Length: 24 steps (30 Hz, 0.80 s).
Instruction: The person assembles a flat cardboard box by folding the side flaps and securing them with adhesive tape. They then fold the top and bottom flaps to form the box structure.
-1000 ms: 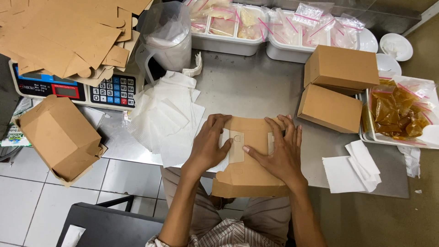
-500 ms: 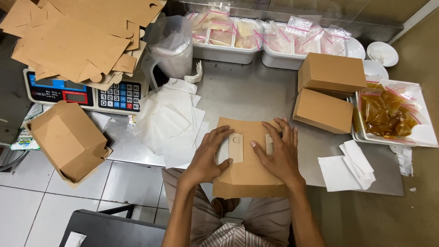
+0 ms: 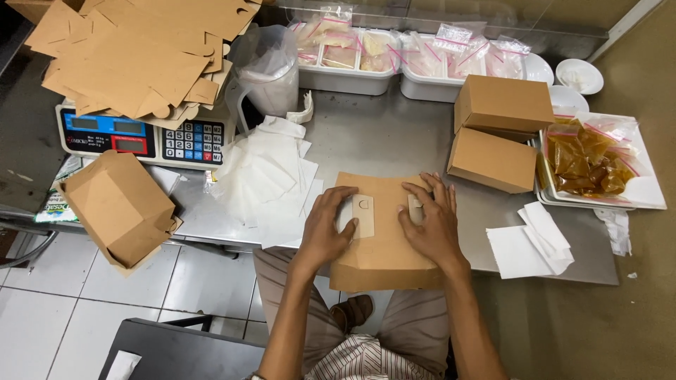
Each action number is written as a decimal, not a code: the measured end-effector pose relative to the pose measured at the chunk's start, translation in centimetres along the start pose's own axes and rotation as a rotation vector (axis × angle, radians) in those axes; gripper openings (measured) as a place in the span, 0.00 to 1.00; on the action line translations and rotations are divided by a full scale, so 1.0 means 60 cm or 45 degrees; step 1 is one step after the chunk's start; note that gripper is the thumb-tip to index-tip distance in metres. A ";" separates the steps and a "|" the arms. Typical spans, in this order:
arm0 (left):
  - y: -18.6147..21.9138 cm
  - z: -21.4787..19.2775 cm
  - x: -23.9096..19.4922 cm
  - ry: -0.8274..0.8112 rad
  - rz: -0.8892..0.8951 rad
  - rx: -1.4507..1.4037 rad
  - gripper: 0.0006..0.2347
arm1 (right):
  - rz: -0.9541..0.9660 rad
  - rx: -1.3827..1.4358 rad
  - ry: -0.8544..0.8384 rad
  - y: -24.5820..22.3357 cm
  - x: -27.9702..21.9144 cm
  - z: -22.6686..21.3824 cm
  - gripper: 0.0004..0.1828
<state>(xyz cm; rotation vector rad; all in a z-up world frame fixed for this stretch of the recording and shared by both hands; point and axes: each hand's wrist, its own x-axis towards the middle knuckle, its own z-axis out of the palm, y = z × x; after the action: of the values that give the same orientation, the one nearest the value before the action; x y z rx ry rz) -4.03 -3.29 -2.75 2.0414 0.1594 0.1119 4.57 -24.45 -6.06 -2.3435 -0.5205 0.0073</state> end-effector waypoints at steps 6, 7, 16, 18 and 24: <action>-0.037 0.022 0.029 0.097 -0.039 0.138 0.22 | -0.013 0.208 0.228 0.000 -0.014 -0.004 0.27; -0.024 0.018 0.031 0.099 -0.038 0.138 0.22 | -0.015 0.208 0.229 0.000 -0.016 -0.003 0.27; -0.015 0.016 0.060 0.123 -0.178 0.236 0.21 | 0.192 0.183 0.471 0.034 -0.013 0.002 0.19; -0.009 0.012 0.056 0.169 -0.172 0.191 0.20 | 0.183 0.265 0.338 0.036 -0.006 -0.013 0.19; 0.046 0.024 -0.023 0.192 -0.048 0.197 0.25 | 0.284 0.358 0.082 0.030 -0.034 -0.072 0.29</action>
<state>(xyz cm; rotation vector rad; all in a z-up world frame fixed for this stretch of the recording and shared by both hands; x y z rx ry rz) -4.99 -6.02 -0.95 2.1832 0.3094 0.2369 3.99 -29.23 -4.39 -2.1058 -0.2084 0.1020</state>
